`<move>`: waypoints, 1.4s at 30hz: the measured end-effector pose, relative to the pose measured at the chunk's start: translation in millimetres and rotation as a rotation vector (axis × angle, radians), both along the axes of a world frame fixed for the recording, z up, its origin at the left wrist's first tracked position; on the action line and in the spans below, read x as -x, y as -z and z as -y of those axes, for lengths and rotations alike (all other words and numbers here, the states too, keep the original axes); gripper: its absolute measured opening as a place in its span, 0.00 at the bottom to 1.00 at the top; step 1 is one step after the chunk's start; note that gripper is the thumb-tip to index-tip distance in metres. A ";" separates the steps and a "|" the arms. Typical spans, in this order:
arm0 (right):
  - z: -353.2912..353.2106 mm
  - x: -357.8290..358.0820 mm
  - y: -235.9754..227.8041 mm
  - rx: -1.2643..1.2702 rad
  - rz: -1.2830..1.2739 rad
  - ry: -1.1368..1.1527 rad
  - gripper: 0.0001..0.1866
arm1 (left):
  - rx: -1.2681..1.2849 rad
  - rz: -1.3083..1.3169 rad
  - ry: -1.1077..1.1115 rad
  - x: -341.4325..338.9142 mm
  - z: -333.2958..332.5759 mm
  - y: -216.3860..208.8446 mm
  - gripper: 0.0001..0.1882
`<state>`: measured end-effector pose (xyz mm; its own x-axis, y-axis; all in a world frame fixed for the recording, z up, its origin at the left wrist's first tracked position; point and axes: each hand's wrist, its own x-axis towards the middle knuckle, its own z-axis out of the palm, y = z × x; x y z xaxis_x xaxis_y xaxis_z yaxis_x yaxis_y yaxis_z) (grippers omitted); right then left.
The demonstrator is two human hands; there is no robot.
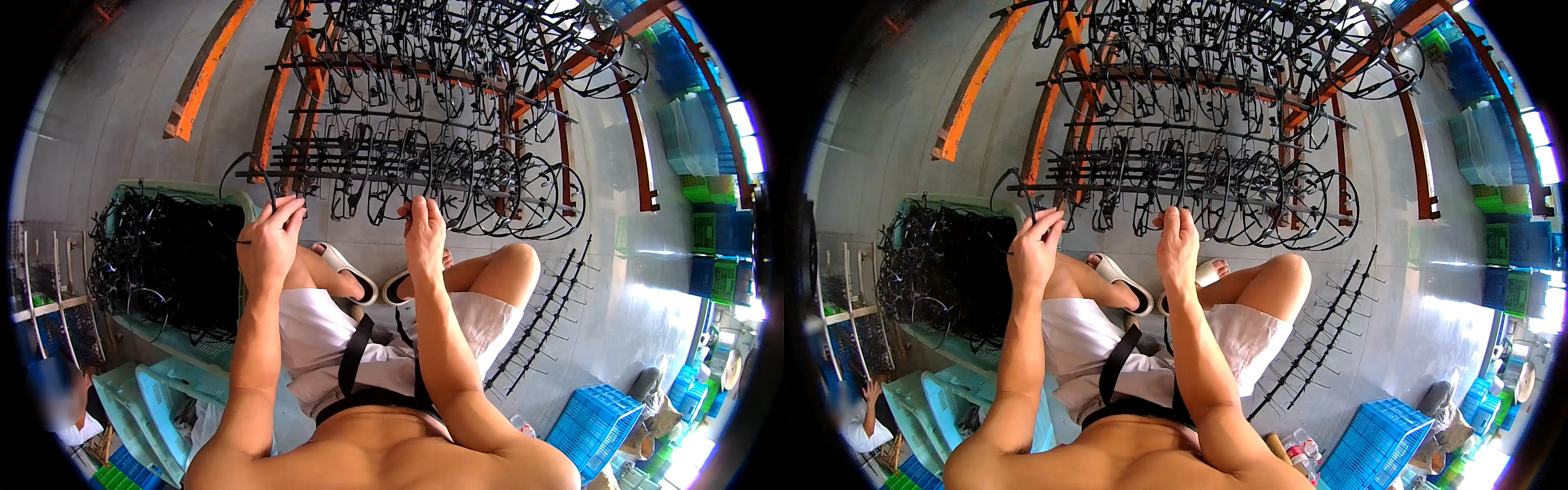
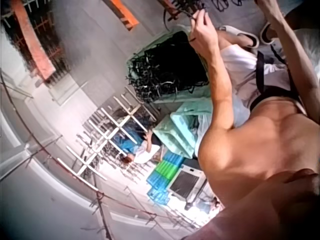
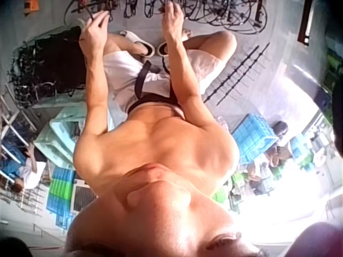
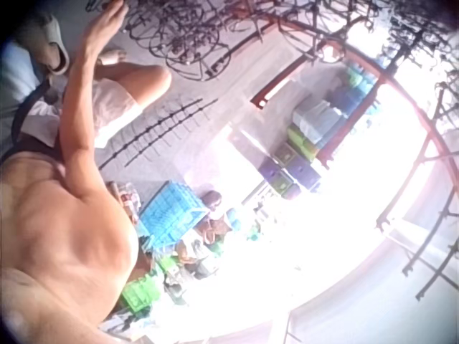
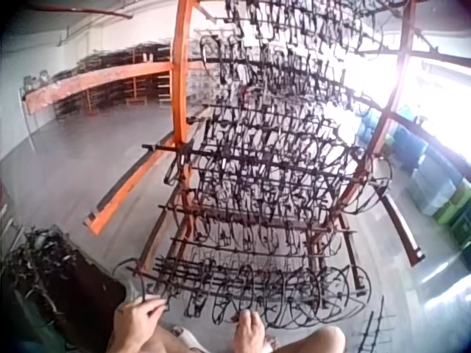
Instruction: The person sits on the floor and repeatedly picks up black wire components from a green basket, then attaches them to a metal rack. The person handles the components one at a time, looping them onto horizontal bars of the rack.
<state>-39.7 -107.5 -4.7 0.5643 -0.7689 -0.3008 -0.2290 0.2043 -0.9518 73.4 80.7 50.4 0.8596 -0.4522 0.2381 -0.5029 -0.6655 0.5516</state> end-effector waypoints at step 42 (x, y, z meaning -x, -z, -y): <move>-67.9 -13.7 -119.4 -0.834 0.221 -0.639 0.17 | 0.357 0.158 0.237 -35.0 -50.8 8.1 0.18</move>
<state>-26.0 -39.5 114.7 0.8953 0.0887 -0.4366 -0.3635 0.7120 -0.6007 108.4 131.5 42.3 0.6830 -0.4973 0.5351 -0.7148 -0.3042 0.6297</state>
